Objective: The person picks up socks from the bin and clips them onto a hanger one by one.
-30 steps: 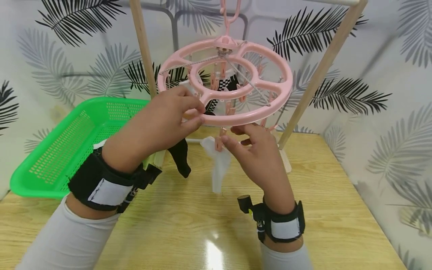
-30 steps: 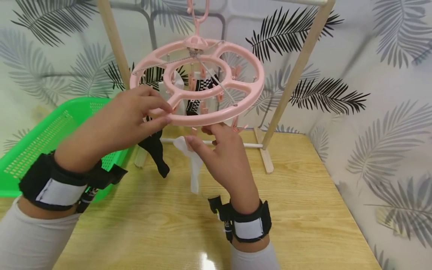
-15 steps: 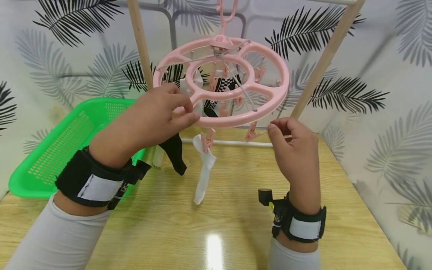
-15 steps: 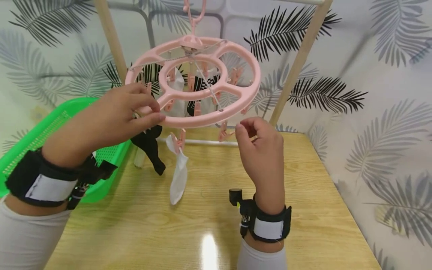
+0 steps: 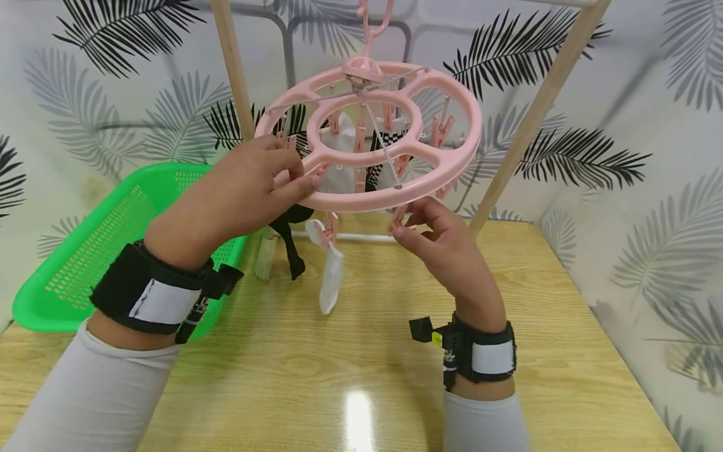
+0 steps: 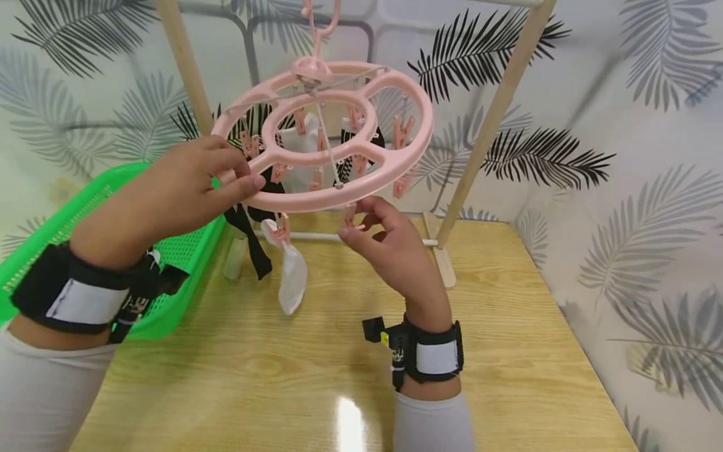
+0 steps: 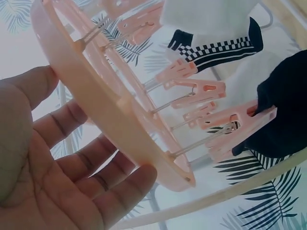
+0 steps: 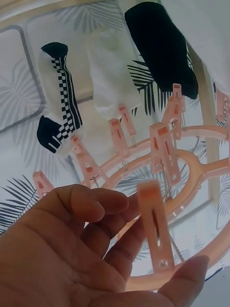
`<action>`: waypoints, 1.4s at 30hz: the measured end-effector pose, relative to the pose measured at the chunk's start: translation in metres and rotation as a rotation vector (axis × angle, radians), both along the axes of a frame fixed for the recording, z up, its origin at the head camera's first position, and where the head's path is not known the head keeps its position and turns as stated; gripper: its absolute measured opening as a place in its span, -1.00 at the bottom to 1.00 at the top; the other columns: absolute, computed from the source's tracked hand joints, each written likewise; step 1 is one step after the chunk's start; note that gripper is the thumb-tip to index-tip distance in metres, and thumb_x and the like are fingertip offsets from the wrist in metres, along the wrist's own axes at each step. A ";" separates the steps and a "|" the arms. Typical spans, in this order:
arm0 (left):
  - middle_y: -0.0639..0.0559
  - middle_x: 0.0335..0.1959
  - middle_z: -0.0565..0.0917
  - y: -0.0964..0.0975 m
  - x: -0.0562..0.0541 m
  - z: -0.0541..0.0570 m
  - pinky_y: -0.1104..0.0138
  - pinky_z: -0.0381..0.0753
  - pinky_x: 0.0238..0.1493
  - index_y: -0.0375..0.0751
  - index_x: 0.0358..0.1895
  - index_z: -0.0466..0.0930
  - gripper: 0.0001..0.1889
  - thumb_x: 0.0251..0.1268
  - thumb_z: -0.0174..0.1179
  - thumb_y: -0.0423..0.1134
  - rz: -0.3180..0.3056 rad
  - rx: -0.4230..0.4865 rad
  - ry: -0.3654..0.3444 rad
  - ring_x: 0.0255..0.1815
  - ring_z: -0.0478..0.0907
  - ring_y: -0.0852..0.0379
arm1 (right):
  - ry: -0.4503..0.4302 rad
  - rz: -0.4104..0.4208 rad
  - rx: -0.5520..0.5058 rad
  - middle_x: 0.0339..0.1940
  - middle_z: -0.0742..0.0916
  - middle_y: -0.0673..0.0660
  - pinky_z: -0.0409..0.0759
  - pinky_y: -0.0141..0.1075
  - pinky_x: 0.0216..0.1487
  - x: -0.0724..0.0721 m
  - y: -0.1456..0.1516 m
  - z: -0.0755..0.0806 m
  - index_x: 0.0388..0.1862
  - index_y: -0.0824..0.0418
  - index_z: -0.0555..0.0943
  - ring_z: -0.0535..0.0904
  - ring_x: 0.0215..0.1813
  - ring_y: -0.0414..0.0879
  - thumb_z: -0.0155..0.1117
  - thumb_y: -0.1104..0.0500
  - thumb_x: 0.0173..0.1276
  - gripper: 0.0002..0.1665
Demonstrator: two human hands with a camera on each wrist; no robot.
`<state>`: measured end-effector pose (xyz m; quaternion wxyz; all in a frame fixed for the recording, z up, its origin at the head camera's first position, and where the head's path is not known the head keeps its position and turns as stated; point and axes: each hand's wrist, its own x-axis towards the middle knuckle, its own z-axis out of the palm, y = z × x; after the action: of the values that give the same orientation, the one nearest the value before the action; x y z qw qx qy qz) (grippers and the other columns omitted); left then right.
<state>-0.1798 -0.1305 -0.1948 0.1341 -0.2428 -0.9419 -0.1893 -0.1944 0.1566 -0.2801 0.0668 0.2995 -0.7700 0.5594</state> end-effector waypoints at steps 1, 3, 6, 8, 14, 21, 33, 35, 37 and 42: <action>-0.12 -0.19 0.51 0.000 -0.001 0.000 0.10 0.45 -0.18 -0.21 -0.30 0.61 -0.68 0.49 0.12 -0.02 0.003 -0.002 0.006 -0.17 0.47 -0.10 | 0.003 0.012 0.000 -0.06 0.59 0.17 0.50 -0.24 -0.19 0.000 -0.002 0.000 0.07 0.31 0.52 0.44 -0.05 0.03 0.25 0.26 0.43 -0.72; -0.15 -0.13 0.54 -0.001 -0.001 0.000 0.07 0.47 -0.13 -0.22 -0.30 0.62 -0.67 0.49 0.11 -0.02 0.007 0.001 0.012 -0.06 0.51 -0.13 | 0.019 0.007 0.012 -0.12 0.59 0.14 0.53 -0.24 -0.19 0.001 -0.005 0.000 -0.01 0.30 0.52 0.47 -0.07 0.01 0.26 0.25 0.43 -0.77; -0.18 -0.10 0.57 -0.003 -0.002 -0.001 0.04 0.48 -0.09 -0.23 -0.33 0.62 -0.67 0.49 0.11 -0.05 0.002 0.015 0.037 0.00 0.51 -0.16 | 0.041 0.013 -0.005 -0.14 0.60 0.13 0.54 -0.25 -0.21 0.001 -0.007 -0.001 -0.07 0.30 0.53 0.47 -0.12 0.01 0.27 0.20 0.44 -0.79; -0.19 -0.10 0.59 -0.005 -0.003 -0.001 0.04 0.47 -0.08 -0.24 -0.33 0.62 -0.70 0.49 0.12 -0.09 -0.011 0.036 0.063 0.02 0.51 -0.17 | 0.069 0.036 -0.033 -0.21 0.60 0.16 0.54 -0.25 -0.21 0.001 -0.008 -0.001 -0.05 0.32 0.54 0.50 -0.16 0.02 0.29 0.07 0.45 -0.67; -0.13 -0.27 0.56 -0.007 -0.005 -0.005 0.11 0.40 -0.22 -0.25 -0.36 0.59 -0.77 0.44 0.12 -0.20 -0.029 0.058 0.143 -0.22 0.43 -0.10 | 0.083 0.150 -0.162 -0.33 0.58 0.23 0.55 -0.26 -0.22 0.002 -0.008 -0.002 -0.08 0.46 0.49 0.54 -0.28 0.07 0.27 -0.11 0.39 -0.41; -0.13 -0.24 0.57 -0.009 -0.006 -0.006 0.11 0.40 -0.25 -0.23 -0.36 0.58 -0.80 0.44 0.11 -0.22 -0.021 0.061 0.139 -0.23 0.43 -0.09 | 0.042 0.086 -0.219 -0.40 0.55 0.19 0.54 -0.29 -0.33 0.003 -0.011 -0.002 -0.16 0.40 0.49 0.51 -0.39 -0.01 0.32 -0.22 0.25 -0.33; -0.07 -0.19 0.63 -0.014 -0.006 -0.004 0.12 0.39 -0.28 -0.19 -0.34 0.66 -0.81 0.42 0.17 -0.20 -0.034 0.135 0.090 -0.19 0.45 -0.04 | 0.099 -0.047 -0.229 -0.57 0.55 0.13 0.39 -0.33 -0.61 0.007 -0.016 -0.001 -0.34 0.36 0.49 0.51 -0.63 -0.08 0.34 -0.20 0.23 -0.40; -0.06 -0.21 0.60 -0.016 -0.005 -0.004 0.12 0.41 -0.25 -0.19 -0.33 0.66 -0.83 0.41 0.18 -0.21 -0.047 0.169 0.078 -0.19 0.44 -0.02 | 0.107 -0.084 -0.225 -0.63 0.54 0.13 0.33 -0.32 -0.66 0.008 -0.017 -0.001 -0.39 0.35 0.49 0.51 -0.67 -0.08 0.34 -0.10 0.31 -0.50; -0.07 -0.19 0.60 -0.017 -0.004 -0.003 0.11 0.50 -0.17 -0.21 -0.29 0.67 -0.86 0.41 0.19 -0.24 -0.070 0.220 0.067 -0.14 0.45 -0.01 | 0.099 -0.114 -0.228 -0.66 0.54 0.12 0.31 -0.32 -0.69 0.008 -0.018 -0.001 -0.43 0.35 0.49 0.50 -0.70 -0.09 0.33 0.06 0.39 -0.61; -0.07 -0.15 0.62 -0.020 0.000 0.002 0.03 0.57 0.00 -0.26 -0.22 0.70 -0.87 0.41 0.19 -0.30 -0.110 0.330 0.063 -0.02 0.48 0.00 | 0.081 -0.169 -0.223 -0.66 0.52 0.12 0.29 -0.32 -0.72 0.009 -0.020 0.000 -0.46 0.36 0.49 0.46 -0.73 -0.09 0.25 0.32 0.44 -0.75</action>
<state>-0.1800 -0.1509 -0.1929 0.1908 -0.2743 -0.8788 -0.3406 -0.1857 0.1371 -0.2805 0.1776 0.2463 -0.7221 0.6216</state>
